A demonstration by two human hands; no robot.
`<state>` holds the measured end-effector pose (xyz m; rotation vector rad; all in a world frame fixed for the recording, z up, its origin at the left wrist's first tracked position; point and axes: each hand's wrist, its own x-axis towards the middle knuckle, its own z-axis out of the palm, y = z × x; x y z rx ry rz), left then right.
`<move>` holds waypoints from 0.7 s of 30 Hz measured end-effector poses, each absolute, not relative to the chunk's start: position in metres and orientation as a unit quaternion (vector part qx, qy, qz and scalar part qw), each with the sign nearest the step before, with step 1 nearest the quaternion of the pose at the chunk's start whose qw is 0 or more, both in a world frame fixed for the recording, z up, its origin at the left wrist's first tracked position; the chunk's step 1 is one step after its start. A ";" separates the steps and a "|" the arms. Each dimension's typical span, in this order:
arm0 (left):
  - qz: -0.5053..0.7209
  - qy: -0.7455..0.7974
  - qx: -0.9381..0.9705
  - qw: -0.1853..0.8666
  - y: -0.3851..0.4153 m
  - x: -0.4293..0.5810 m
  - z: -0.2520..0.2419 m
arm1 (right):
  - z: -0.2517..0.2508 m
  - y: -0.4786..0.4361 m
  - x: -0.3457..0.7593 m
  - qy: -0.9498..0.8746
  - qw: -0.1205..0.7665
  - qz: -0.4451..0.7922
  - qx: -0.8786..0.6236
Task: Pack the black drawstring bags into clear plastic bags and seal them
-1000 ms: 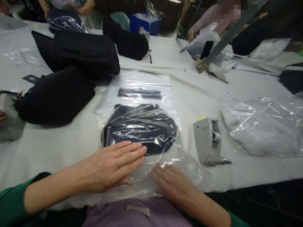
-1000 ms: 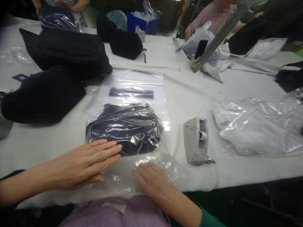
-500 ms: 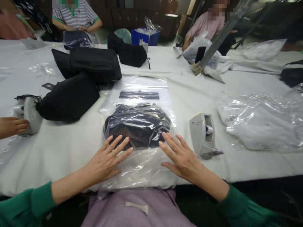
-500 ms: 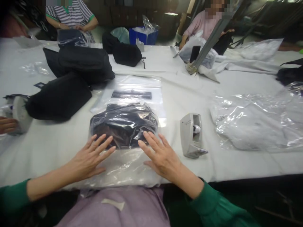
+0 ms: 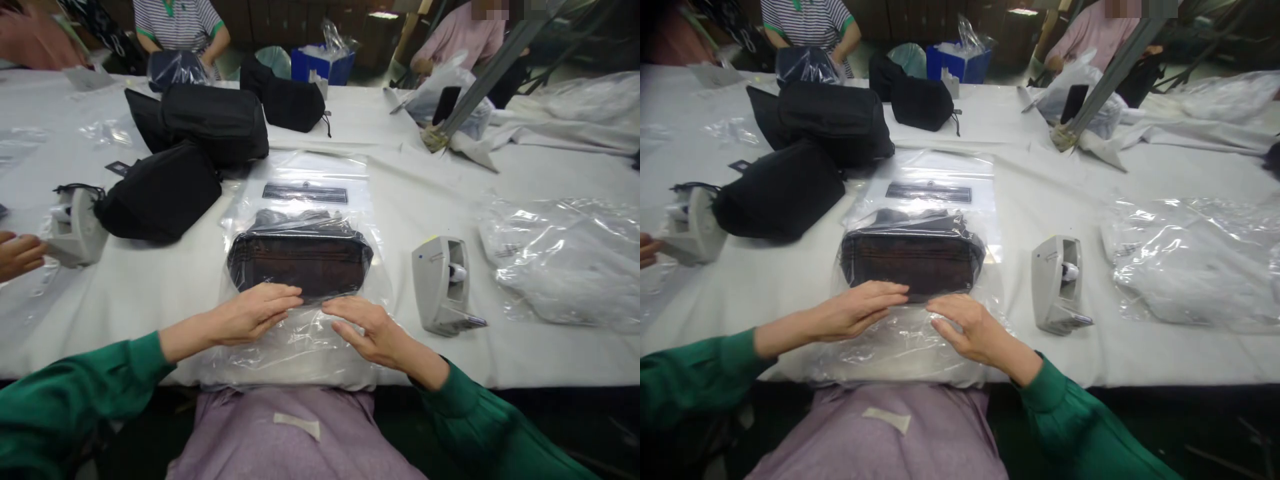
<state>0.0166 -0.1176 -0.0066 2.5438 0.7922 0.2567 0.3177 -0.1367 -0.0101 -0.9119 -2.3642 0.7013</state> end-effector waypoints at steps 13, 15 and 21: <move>-0.066 0.225 0.961 0.145 -0.101 -0.009 -0.092 | -0.046 -0.183 0.383 -0.915 0.102 0.154 -0.358; -0.072 0.229 0.961 0.137 -0.101 -0.008 -0.092 | -0.050 -0.194 0.385 -0.916 0.138 0.125 -0.356; -0.068 0.250 0.957 0.131 -0.117 0.005 -0.081 | -0.043 -0.222 0.365 -0.883 0.311 0.072 -0.344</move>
